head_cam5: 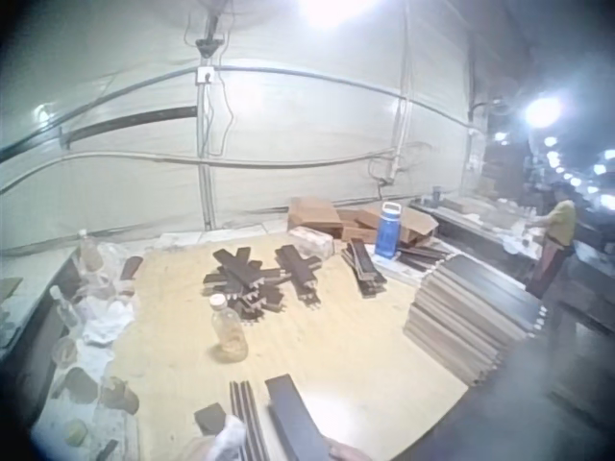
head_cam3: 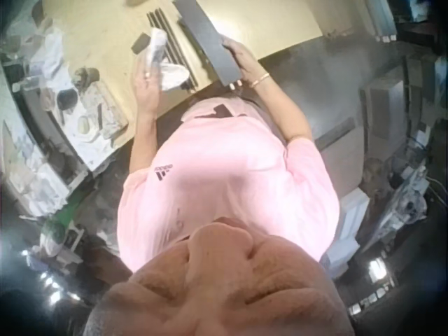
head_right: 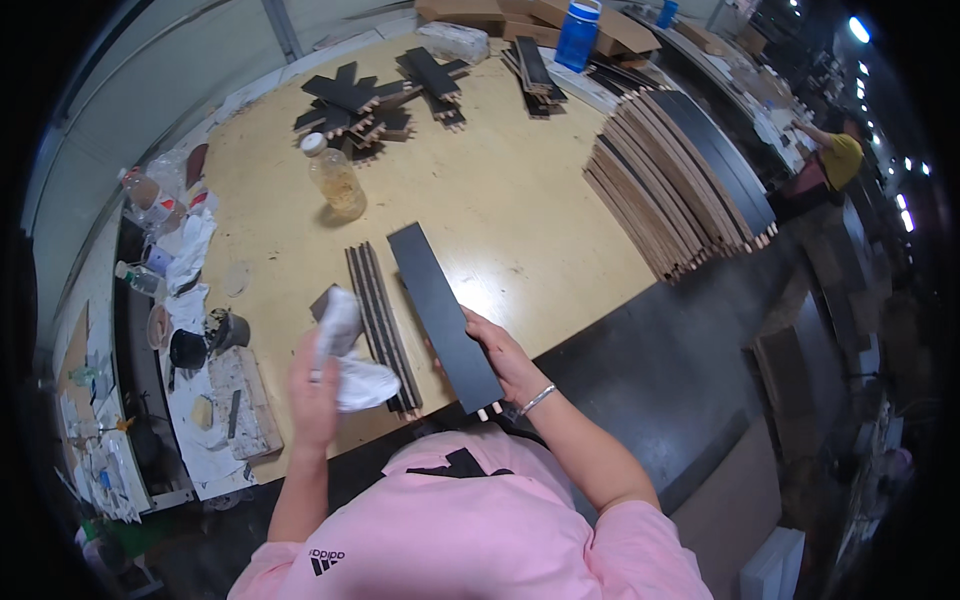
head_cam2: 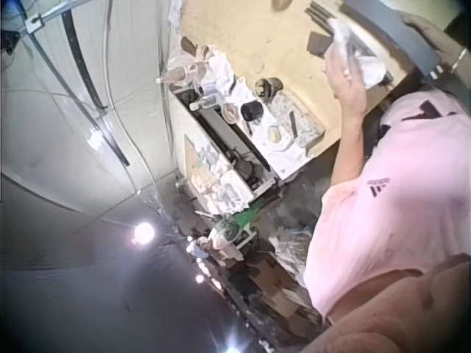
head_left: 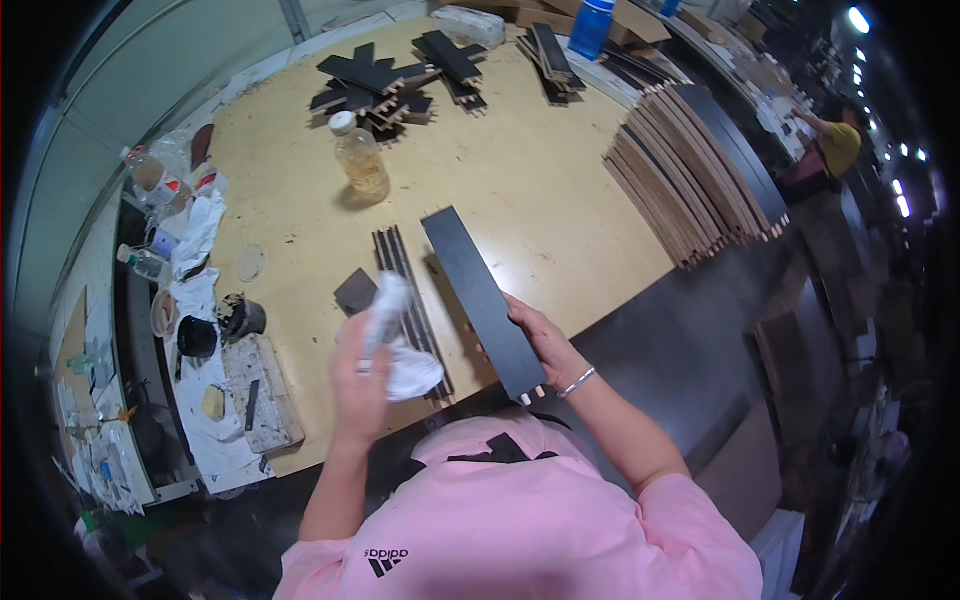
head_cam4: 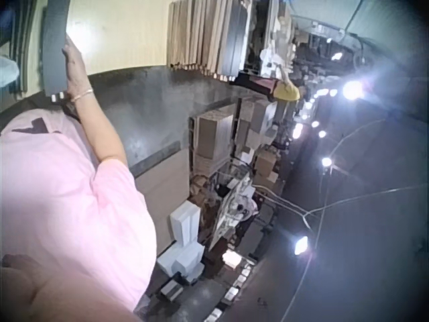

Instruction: The person wipes a dark wooden board using a cloth and a sponge, applies a liquid from a bottle to the cloth, and then applies a black substance to the edge of the board with a small tool.

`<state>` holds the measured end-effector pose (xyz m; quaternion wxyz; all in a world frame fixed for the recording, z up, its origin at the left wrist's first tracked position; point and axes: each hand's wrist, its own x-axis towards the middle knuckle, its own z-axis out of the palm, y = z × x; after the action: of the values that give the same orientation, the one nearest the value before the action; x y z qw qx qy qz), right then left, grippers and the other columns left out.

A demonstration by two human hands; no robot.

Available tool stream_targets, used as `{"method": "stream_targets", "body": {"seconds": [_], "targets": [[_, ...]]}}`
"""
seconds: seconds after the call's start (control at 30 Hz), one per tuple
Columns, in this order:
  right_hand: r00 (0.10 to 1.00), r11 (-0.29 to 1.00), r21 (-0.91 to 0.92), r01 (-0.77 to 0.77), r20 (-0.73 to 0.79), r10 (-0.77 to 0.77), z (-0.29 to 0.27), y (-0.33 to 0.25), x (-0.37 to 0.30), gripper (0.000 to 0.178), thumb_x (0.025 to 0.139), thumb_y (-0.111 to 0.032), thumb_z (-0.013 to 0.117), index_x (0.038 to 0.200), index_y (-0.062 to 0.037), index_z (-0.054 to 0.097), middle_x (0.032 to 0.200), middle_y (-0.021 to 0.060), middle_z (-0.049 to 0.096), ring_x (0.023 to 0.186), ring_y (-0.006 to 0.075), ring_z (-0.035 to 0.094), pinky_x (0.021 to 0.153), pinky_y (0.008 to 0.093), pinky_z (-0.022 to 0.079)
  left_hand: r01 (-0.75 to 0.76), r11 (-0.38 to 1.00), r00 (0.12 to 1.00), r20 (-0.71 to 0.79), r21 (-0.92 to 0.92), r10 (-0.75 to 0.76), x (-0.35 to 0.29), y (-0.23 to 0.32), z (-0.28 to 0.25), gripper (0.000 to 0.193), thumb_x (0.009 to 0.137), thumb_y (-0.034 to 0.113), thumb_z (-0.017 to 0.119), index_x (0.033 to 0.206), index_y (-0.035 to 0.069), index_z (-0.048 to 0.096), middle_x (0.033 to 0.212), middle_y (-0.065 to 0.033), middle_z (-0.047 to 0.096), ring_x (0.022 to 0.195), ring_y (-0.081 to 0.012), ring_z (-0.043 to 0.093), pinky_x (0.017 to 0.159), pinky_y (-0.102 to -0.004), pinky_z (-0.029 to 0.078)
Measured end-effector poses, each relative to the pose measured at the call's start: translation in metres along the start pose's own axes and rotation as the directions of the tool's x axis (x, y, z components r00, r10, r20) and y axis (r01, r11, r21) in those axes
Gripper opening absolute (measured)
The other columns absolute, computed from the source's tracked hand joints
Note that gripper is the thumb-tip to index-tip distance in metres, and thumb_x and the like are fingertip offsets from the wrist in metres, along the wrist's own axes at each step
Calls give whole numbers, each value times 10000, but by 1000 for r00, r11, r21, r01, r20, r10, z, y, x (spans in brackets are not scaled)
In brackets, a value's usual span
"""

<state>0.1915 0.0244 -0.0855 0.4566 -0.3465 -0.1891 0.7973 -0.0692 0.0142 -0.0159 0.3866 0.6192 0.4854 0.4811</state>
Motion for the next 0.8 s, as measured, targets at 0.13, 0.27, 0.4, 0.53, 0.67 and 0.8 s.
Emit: {"method": "stream_targets", "body": {"seconds": [0.13,0.27,0.4,0.53,0.67,0.8], "targets": [[997,968,250,36,58,-51,18,-8,-19,485,1054,-335,416,1488,-122,375,1319,117,563,1096,198,625,932,379,534,-560,812,676,659,168,330,-10,25,71,576,697,45,710,1261,142,646,1202,-136,570,1083,-340,565,956,-434,444],[970,923,380,53,199,-138,1,-9,-38,439,1072,-347,324,1454,-142,398,1195,168,618,1039,276,646,893,388,551,-654,711,740,413,257,532,53,-4,87,428,703,25,678,1119,126,696,1064,-128,616,982,-328,584,811,-429,465],[984,926,333,178,-78,-161,8,-15,-43,446,1065,-378,353,1406,-107,451,1112,102,647,928,193,670,802,308,569,-703,701,643,522,115,560,35,7,100,442,688,52,705,1126,111,689,1077,-108,622,954,-304,603,794,-420,466],[995,963,254,93,-53,-82,7,-25,-51,437,1052,-425,375,1177,-67,593,934,90,678,781,161,678,686,283,576,-717,694,615,517,54,595,35,16,106,393,675,44,707,1059,130,728,1051,-118,641,936,-294,623,808,-412,485],[982,976,196,93,144,-122,25,-8,-65,493,1058,-418,337,1399,-73,426,1081,147,618,899,246,647,787,400,557,-521,778,853,195,350,484,130,-4,86,321,789,9,628,1085,95,718,1034,-157,630,925,-318,615,792,-406,491],[988,963,259,81,105,-111,18,-1,-64,492,1060,-422,326,1416,-93,411,1085,143,617,892,229,641,789,385,554,-614,720,781,380,324,495,82,-3,91,294,819,-8,611,1083,80,707,1074,-146,595,970,-316,580,865,-391,462]]}}
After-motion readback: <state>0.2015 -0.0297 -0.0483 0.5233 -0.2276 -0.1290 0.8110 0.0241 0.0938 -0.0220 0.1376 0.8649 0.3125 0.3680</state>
